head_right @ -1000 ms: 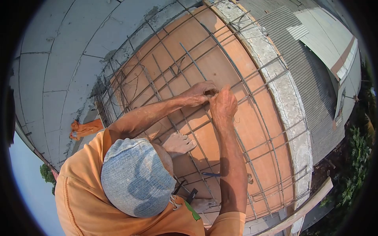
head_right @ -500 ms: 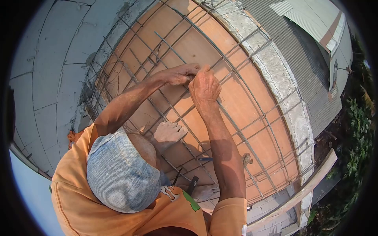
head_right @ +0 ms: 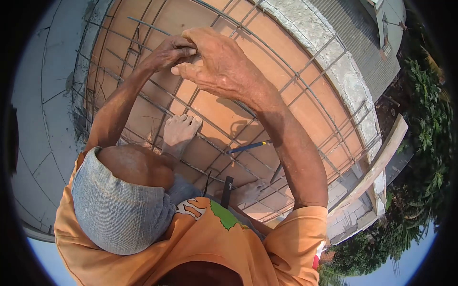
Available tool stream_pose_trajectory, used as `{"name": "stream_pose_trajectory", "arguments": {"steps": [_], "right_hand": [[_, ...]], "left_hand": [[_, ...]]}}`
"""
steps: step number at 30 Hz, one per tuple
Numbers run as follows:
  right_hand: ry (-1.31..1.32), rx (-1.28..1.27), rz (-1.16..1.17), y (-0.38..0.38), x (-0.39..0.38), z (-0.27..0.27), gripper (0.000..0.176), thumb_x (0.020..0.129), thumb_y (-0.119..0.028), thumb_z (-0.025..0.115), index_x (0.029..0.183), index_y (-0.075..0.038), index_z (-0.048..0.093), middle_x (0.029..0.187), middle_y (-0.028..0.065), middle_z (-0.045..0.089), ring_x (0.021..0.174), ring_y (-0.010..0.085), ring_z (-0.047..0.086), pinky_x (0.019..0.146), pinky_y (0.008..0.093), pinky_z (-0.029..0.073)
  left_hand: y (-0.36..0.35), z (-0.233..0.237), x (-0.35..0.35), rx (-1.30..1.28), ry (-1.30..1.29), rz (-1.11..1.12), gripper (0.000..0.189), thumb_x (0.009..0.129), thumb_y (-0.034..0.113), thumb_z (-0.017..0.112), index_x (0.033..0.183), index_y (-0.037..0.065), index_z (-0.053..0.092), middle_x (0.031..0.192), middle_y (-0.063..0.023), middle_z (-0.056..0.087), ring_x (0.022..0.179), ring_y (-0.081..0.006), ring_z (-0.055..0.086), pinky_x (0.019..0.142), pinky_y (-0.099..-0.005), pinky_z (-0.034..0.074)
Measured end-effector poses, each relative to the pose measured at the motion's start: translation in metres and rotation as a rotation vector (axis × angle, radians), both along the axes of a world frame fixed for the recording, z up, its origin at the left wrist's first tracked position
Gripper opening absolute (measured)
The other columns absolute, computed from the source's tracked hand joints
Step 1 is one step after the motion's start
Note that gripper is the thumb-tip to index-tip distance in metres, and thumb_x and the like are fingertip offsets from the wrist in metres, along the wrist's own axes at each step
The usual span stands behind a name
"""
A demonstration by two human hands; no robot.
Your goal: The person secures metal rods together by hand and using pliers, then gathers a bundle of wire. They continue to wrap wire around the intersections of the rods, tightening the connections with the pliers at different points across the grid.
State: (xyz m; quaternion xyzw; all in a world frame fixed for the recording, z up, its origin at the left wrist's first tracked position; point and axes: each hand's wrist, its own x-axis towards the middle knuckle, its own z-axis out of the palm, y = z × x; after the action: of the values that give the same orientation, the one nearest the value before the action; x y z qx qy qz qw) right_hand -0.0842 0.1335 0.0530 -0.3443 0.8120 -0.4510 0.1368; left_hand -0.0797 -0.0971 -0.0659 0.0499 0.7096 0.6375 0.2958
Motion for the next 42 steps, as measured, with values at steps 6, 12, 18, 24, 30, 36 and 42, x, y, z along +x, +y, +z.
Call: {"name": "stream_pose_trajectory", "arguments": {"steps": [6, 12, 18, 24, 30, 36, 42], "right_hand": [[-1.037, 0.182, -0.085, 0.104, 0.079, 0.034, 0.033, 0.085, -0.018, 0.071, 0.11, 0.001, 0.062, 0.104, 0.0155, 0.068, 0.093, 0.0222, 0.067, 0.084, 0.0348, 0.055], [-0.474, 0.885, -0.443, 0.207, 0.231, -0.044, 0.035, 0.084, -0.021, 0.069, 0.1, 0.006, 0.055, 0.084, 0.0207, 0.059, 0.07, 0.034, 0.061, 0.063, 0.042, 0.048], [-0.827, 0.094, -1.058, 0.193, 0.258, -0.092, 0.021, 0.088, -0.02, 0.067, 0.09, -0.003, 0.055, 0.07, 0.0004, 0.051, 0.062, 0.0155, 0.052, 0.058, 0.0316, 0.046], [-1.395, -0.235, -1.185, 0.153, 0.215, -0.043, 0.014, 0.094, -0.023, 0.06, 0.092, -0.01, 0.057, 0.08, 0.0053, 0.062, 0.066, 0.0156, 0.059, 0.058, 0.0308, 0.049], [-1.295, -0.035, -1.103, 0.126, 0.213, -0.073, 0.017, 0.096, -0.021, 0.057, 0.099, -0.004, 0.055, 0.09, 0.01, 0.064, 0.082, 0.0211, 0.064, 0.077, 0.0352, 0.051], [-1.484, 0.0, -1.2, 0.096, 0.186, -0.032, 0.03, 0.099, -0.026, 0.047, 0.094, 0.002, 0.056, 0.082, 0.0126, 0.061, 0.075, 0.02, 0.061, 0.068, 0.0344, 0.051], [-0.994, -0.371, -0.934, 0.093, 0.173, 0.041, 0.015, 0.089, -0.008, 0.059, 0.099, 0.002, 0.054, 0.084, 0.0096, 0.058, 0.075, 0.0172, 0.057, 0.07, 0.0288, 0.046]], "left_hand": [[0.0, 0.005, -0.002, -0.124, -0.006, -0.037, 0.021, 0.089, 0.01, 0.063, 0.107, 0.001, 0.068, 0.083, -0.0005, 0.055, 0.066, -0.0082, 0.05, 0.056, -0.0233, 0.042], [0.001, 0.01, -0.001, -0.113, 0.017, -0.005, 0.019, 0.088, 0.008, 0.064, 0.105, -0.002, 0.068, 0.089, -0.0018, 0.056, 0.069, -0.0098, 0.052, 0.055, -0.023, 0.045], [0.001, 0.015, -0.002, -0.08, -0.042, 0.015, 0.019, 0.087, 0.003, 0.062, 0.103, -0.005, 0.067, 0.089, -0.0041, 0.057, 0.064, -0.0111, 0.055, 0.055, -0.0249, 0.045], [-0.004, 0.002, 0.0, -0.102, 0.105, -0.01, 0.021, 0.087, 0.01, 0.066, 0.104, -0.002, 0.069, 0.09, -0.0034, 0.059, 0.076, -0.0129, 0.056, 0.062, -0.0278, 0.046], [-0.005, -0.005, 0.001, -0.122, 0.181, -0.023, 0.026, 0.081, 0.013, 0.069, 0.105, 0.003, 0.071, 0.091, -0.0078, 0.066, 0.085, -0.0193, 0.061, 0.07, -0.032, 0.045], [-0.006, -0.029, -0.001, -0.141, 0.406, -0.035, 0.029, 0.08, 0.015, 0.07, 0.108, 0.008, 0.072, 0.092, -0.0084, 0.066, 0.086, -0.0216, 0.061, 0.073, -0.0339, 0.045], [-0.005, -0.03, 0.004, -0.159, 0.325, -0.018, 0.03, 0.08, 0.016, 0.07, 0.11, 0.01, 0.072, 0.094, -0.0084, 0.067, 0.089, -0.0213, 0.061, 0.075, -0.0331, 0.045]]}}
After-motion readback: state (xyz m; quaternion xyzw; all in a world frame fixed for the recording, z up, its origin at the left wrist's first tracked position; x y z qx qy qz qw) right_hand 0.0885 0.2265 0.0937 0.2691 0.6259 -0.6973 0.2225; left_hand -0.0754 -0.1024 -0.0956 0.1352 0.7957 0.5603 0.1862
